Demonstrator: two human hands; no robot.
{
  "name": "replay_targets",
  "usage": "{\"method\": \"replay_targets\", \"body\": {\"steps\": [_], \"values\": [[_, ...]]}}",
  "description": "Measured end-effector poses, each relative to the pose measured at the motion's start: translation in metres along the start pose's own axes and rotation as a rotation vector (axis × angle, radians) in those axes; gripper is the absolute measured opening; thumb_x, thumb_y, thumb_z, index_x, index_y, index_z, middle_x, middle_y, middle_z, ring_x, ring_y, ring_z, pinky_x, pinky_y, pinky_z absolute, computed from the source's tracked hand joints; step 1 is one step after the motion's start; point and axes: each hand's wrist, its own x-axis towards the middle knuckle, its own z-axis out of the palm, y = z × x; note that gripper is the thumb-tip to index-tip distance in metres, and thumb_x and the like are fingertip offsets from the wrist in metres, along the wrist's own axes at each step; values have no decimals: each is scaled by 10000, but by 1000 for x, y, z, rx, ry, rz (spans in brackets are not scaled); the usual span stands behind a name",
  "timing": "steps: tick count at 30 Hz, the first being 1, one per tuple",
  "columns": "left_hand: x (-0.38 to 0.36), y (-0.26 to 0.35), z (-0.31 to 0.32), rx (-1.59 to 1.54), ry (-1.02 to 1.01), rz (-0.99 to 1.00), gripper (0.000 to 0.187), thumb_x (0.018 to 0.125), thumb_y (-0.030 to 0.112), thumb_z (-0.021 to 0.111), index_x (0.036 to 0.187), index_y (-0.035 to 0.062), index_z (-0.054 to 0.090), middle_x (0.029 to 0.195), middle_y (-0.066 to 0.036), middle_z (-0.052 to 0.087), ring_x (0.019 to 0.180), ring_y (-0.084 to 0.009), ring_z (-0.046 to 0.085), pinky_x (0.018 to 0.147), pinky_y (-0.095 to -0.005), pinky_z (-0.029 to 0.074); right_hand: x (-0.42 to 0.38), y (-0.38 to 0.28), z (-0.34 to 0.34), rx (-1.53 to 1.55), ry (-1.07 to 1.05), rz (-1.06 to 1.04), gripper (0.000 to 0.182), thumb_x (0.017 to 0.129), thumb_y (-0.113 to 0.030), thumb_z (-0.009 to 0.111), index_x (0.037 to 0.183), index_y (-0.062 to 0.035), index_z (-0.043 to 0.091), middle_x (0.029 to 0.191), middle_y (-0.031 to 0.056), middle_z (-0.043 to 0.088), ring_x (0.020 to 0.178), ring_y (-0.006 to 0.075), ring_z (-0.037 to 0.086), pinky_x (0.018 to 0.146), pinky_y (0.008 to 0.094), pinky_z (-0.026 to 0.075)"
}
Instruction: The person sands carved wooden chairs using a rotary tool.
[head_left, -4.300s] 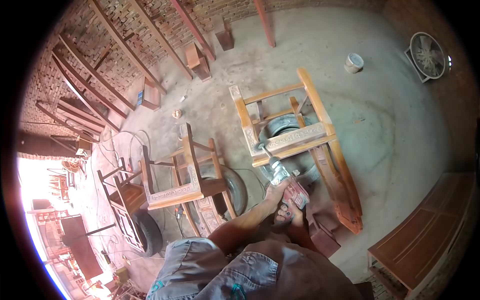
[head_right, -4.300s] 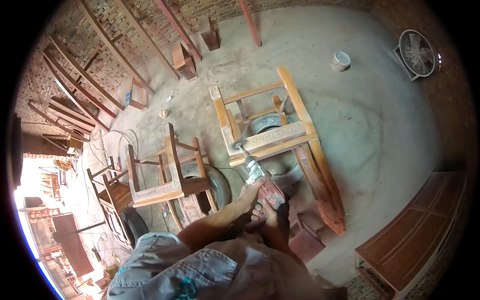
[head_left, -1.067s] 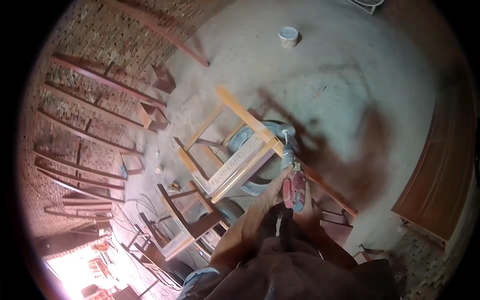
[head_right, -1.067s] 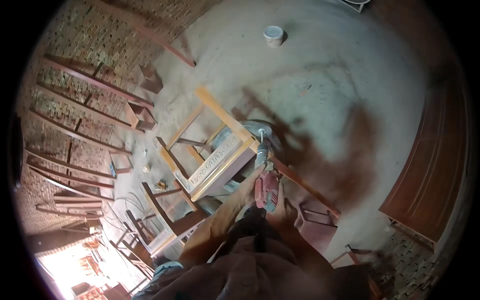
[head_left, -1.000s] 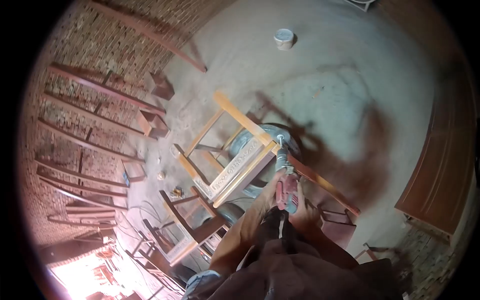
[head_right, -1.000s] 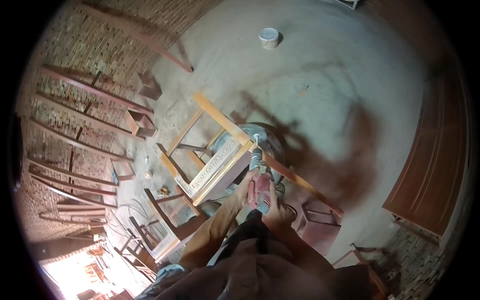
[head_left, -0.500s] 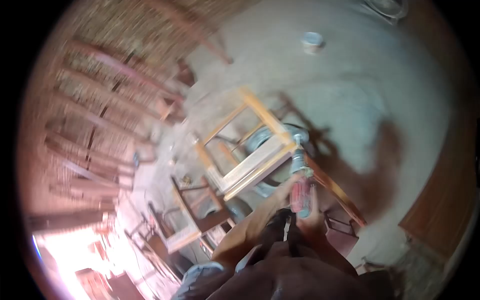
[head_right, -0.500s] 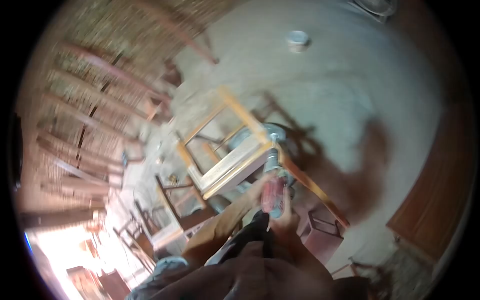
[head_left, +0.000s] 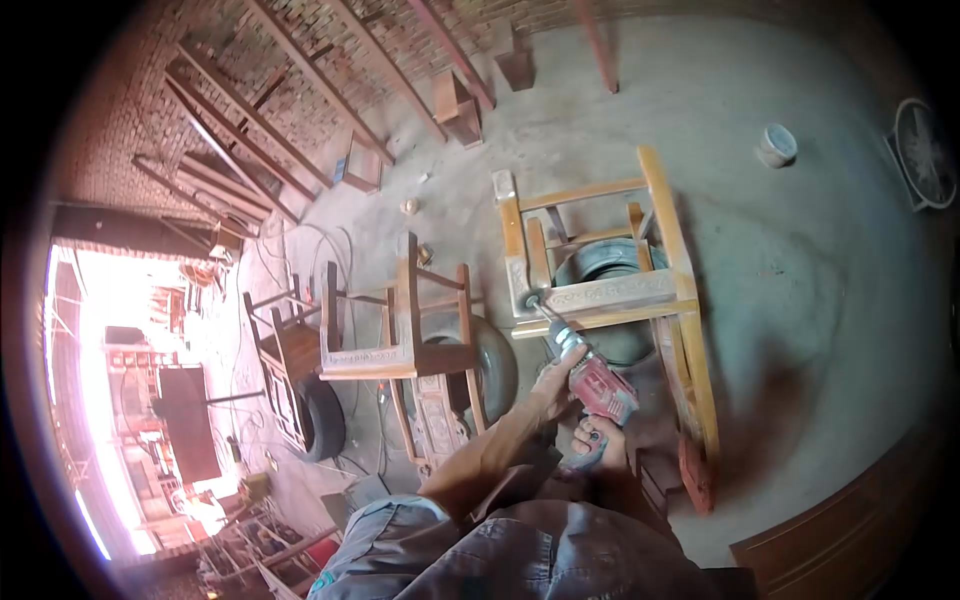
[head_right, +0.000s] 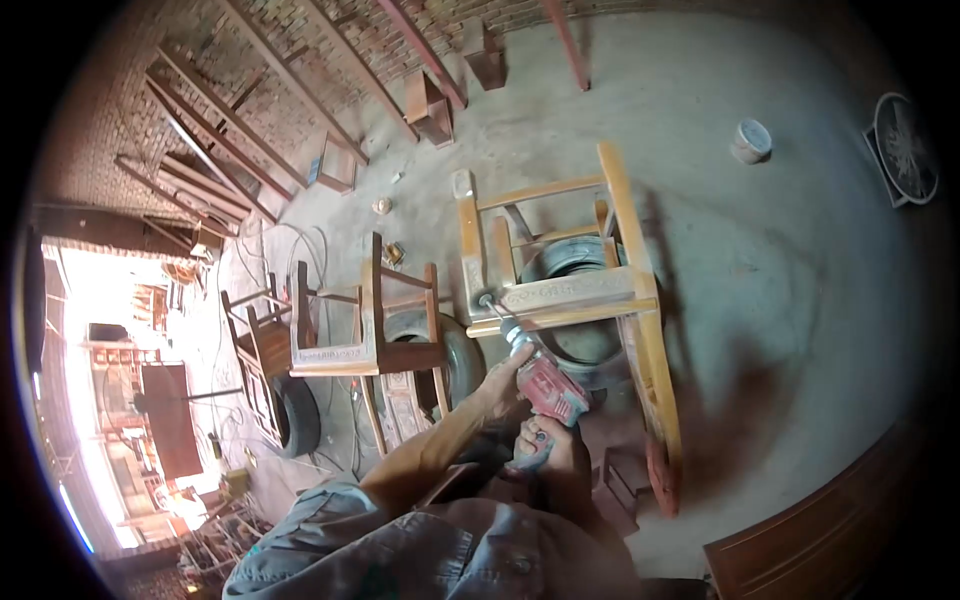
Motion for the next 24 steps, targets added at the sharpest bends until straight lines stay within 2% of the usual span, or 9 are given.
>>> {"method": "replay_targets", "body": {"steps": [1, 3, 7, 10, 11, 15, 18, 21, 24], "values": [[-14, 11, 4, -9, 26, -16, 376, 921, 396, 715, 1134, 98, 630, 995, -36, 714, 839, -147, 700, 713, -289, 568, 5, 9, 1, 21, -1, 24, 81, 940, -132, 577, 933, -62, 536, 789, 29, 506, 669, 147, 492, 549, 285, 429], [-12, 14, -12, 18, 68, 9, 360, 921, 388, 716, 1116, 96, 637, 958, -27, 711, 801, -139, 692, 689, -286, 559, 13, 20, 4, 38, -57, 98, 66, 928, -119, 575, 927, -65, 536, 781, 28, 506, 659, 147, 490, 553, 294, 433], [-14, 17, -33, 37, 65, -10, 367, 902, 400, 731, 1085, 93, 650, 930, -13, 705, 772, -120, 677, 664, -286, 543, 15, 48, 13, -101, 220, -31, 78, 922, -131, 575, 887, -69, 543, 756, 23, 503, 650, 140, 490, 558, 294, 419], [-12, 30, -45, 130, 47, -67, 411, 875, 419, 753, 1099, 94, 641, 939, -19, 702, 782, -125, 675, 686, -291, 545, 25, 66, 8, -191, 279, -110, 91, 927, -146, 572, 884, -74, 537, 737, 18, 500, 633, 137, 487, 561, 285, 404], [-11, 35, -47, 111, 39, -92, 336, 927, 347, 709, 1134, 92, 636, 1046, -39, 711, 898, -139, 687, 780, -296, 554, 30, 70, 6, -208, 275, -125, 94, 927, -151, 571, 882, -77, 535, 732, 16, 499, 627, 136, 486, 562, 281, 399], [-12, 42, -53, 81, 30, -126, 367, 913, 347, 730, 1144, 80, 633, 1054, -41, 709, 892, -136, 685, 779, -294, 552, 32, 83, 30, -195, 368, -187, 81, 922, -150, 573, 881, -92, 533, 726, 10, 505, 612, 138, 486, 564, 274, 394], [-22, 37, -65, 41, -3, -147, 391, 907, 344, 744, 1164, 71, 631, 1065, -41, 705, 892, -128, 681, 773, -289, 546, 22, 92, 24, -177, 254, -103, 70, 920, -147, 573, 886, -100, 534, 741, 11, 516, 629, 133, 491, 568, 274, 398], [-20, 41, -65, 93, -17, -110, 409, 906, 359, 745, 1180, 80, 626, 1070, -41, 703, 904, -137, 683, 787, -298, 549, 26, 106, 46, -116, 507, -186, 73, 931, -148, 560, 884, -104, 525, 739, 8, 507, 641, 130, 488, 558, 274, 402], [-14, 57, -67, 160, 13, -146, 397, 912, 359, 738, 1185, 94, 625, 1076, -44, 703, 926, -141, 687, 810, -306, 558, 41, 106, 61, -141, 542, -225, 93, 943, -158, 555, 874, -111, 514, 736, 5, 486, 646, 126, 480, 553, 261, 404]]}}
